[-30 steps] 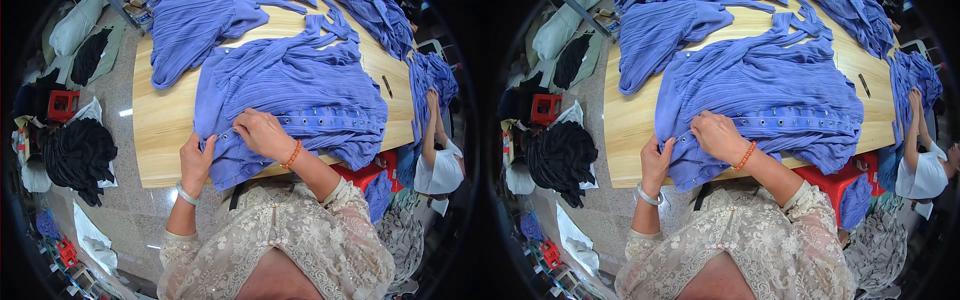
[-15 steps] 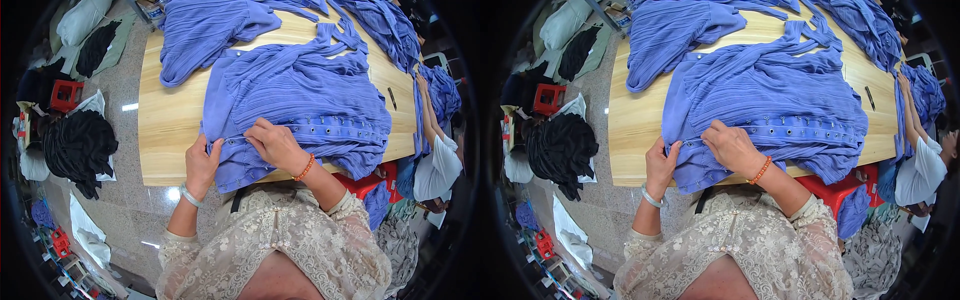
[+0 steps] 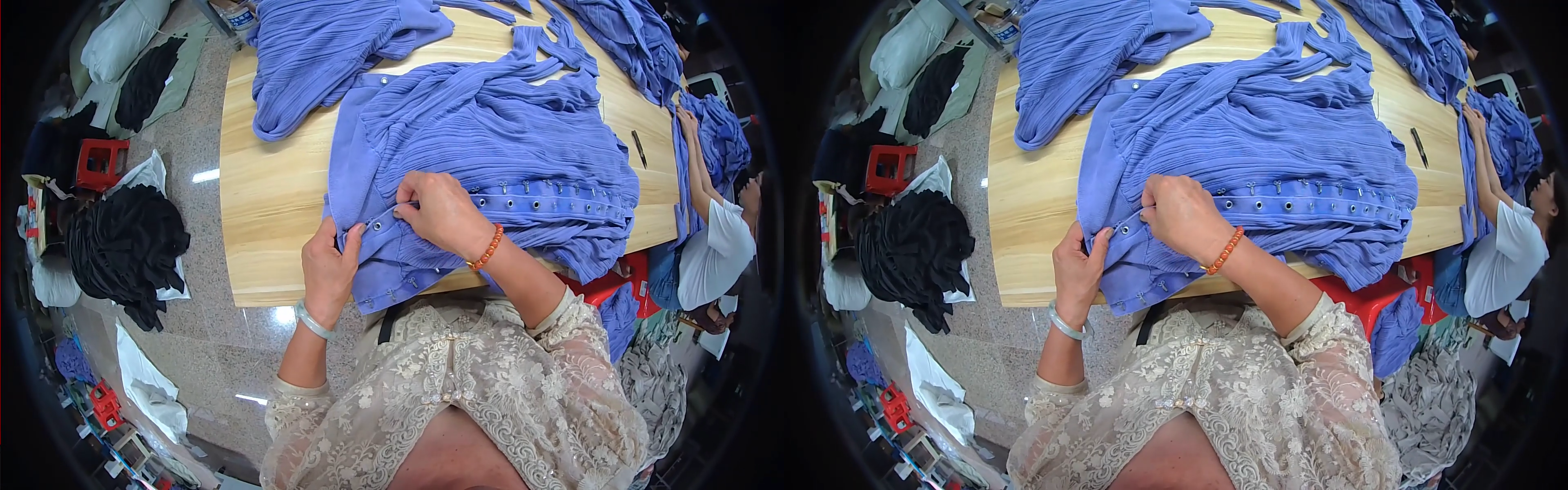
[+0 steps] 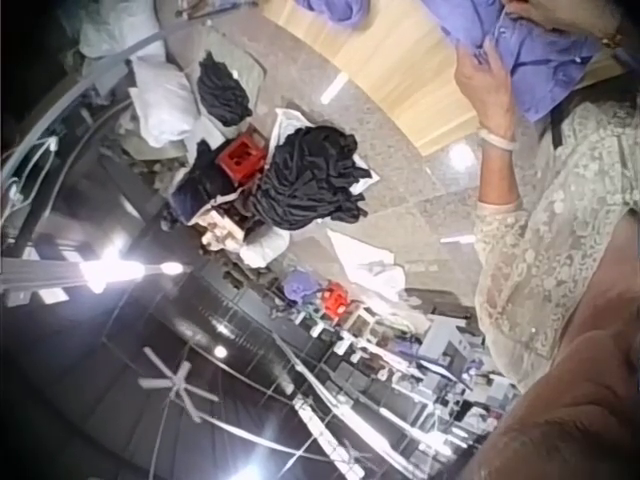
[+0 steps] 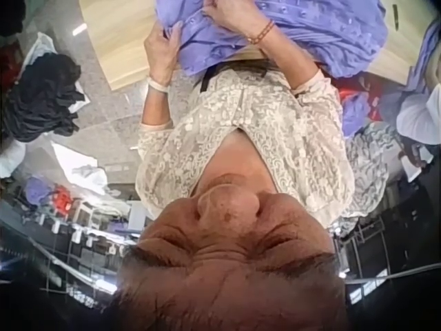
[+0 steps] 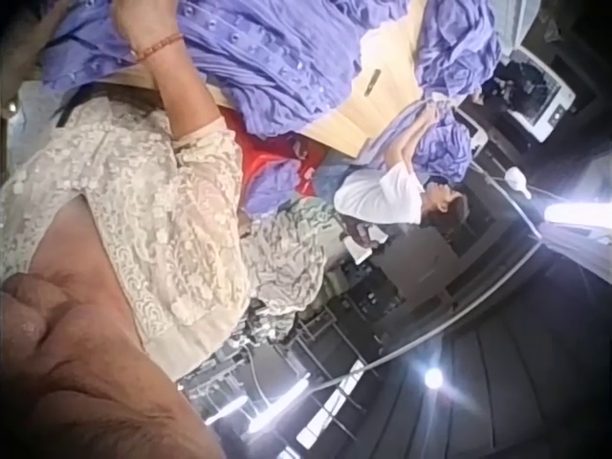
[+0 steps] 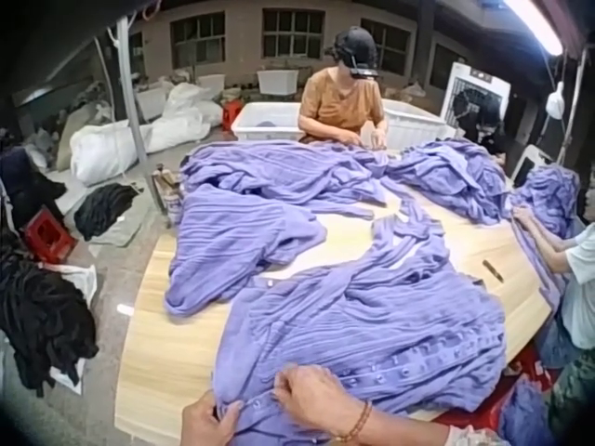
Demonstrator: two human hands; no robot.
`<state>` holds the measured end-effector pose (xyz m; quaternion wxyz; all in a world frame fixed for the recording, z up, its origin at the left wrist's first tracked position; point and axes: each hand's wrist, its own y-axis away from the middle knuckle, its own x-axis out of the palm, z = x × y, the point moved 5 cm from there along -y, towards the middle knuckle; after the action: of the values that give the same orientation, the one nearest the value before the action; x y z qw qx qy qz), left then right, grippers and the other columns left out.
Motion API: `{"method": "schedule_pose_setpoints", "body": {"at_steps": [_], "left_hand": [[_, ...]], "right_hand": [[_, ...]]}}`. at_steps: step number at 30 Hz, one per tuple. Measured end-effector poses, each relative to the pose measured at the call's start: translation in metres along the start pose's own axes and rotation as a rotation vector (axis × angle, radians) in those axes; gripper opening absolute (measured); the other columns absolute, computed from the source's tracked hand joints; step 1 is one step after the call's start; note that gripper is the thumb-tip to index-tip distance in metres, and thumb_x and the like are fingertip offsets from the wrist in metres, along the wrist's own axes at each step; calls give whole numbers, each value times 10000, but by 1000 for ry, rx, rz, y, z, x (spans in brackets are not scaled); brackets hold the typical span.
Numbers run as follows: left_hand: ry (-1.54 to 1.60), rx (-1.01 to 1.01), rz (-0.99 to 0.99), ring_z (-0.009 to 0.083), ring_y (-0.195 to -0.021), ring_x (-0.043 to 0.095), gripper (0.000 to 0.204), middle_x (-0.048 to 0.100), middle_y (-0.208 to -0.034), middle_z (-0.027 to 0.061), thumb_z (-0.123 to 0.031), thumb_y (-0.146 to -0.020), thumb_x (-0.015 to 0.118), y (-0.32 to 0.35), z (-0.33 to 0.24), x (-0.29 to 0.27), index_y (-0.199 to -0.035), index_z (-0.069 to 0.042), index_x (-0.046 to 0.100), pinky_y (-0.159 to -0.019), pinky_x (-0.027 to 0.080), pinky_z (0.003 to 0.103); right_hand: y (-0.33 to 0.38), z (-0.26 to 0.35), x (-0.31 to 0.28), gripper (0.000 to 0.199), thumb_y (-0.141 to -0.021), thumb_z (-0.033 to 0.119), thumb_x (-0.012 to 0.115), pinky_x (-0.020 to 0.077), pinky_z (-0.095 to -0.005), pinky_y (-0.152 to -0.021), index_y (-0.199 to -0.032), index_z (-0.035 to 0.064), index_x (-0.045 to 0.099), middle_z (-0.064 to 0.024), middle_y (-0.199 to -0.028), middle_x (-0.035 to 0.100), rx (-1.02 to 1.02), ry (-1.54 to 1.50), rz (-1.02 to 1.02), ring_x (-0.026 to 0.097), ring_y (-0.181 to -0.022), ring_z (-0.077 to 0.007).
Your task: Trimming excess fabric from blue garments with scissors and then fastening metal hooks.
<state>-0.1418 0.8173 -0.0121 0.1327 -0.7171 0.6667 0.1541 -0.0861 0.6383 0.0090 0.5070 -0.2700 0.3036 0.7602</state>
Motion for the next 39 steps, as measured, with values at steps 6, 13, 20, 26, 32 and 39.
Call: {"method": "schedule_pose_setpoints", "body": {"at_steps": [6, 13, 20, 26, 32, 39], "left_hand": [[-19, 23, -24, 220, -666, 641, 154, 673, -785, 158, -117, -887, 669, 0, 1, -2, -967, 8, 628, -637, 485, 322], [-99, -17, 5, 205, -600, 554, 159, 645, -741, 145, -134, -886, 677, -3, 1, -1, -949, 4, 629, -594, 456, 306], [-109, 73, -28, 127, -663, 499, 191, 630, -759, 93, -138, -904, 661, 0, 9, -4, -999, 25, 633, -615, 442, 294], [-109, 29, -3, 125, -665, 488, 174, 602, -745, 66, -131, -910, 656, 0, 2, 2, -979, 25, 623, -623, 439, 301], [-471, 395, -300, 296, -871, 571, 205, 602, -942, 122, -67, -836, 699, 6, -25, -7, -1023, -24, 629, -769, 462, 387], [-446, 502, 51, 303, -975, 557, 242, 613, -1012, 102, -76, -777, 713, -14, -58, 25, -1008, -73, 643, -843, 420, 419]], "right_hand": [[15, 3, 1, 133, -785, 111, 738, 511, -403, -653, -852, 29, 657, -125, -807, 649, -137, -30, -174, 649, -716, -334], [26, 0, 2, 72, -823, 94, 697, 518, -370, -585, -885, 65, 673, -93, -850, 605, -358, 87, -239, 640, -702, -292], [9, 2, 17, 114, -823, 128, 663, 529, -465, -727, -829, 17, 637, -184, -883, 647, -194, 65, -107, 650, -817, -390], [14, -1, 7, 122, -768, 77, 666, 533, -471, -708, -828, -13, 608, -218, -816, 650, -172, -64, -193, 653, -823, -401], [31, 1, 16, 99, -823, 84, 594, 529, -418, -605, -912, 42, 586, -155, -915, 560, -373, 104, -179, 639, -731, -342], [58, -2, 10, 116, -797, 76, 654, 506, -335, -542, -913, 65, 652, -57, -882, 594, -511, 130, -397, 631, -629, -212]]}}
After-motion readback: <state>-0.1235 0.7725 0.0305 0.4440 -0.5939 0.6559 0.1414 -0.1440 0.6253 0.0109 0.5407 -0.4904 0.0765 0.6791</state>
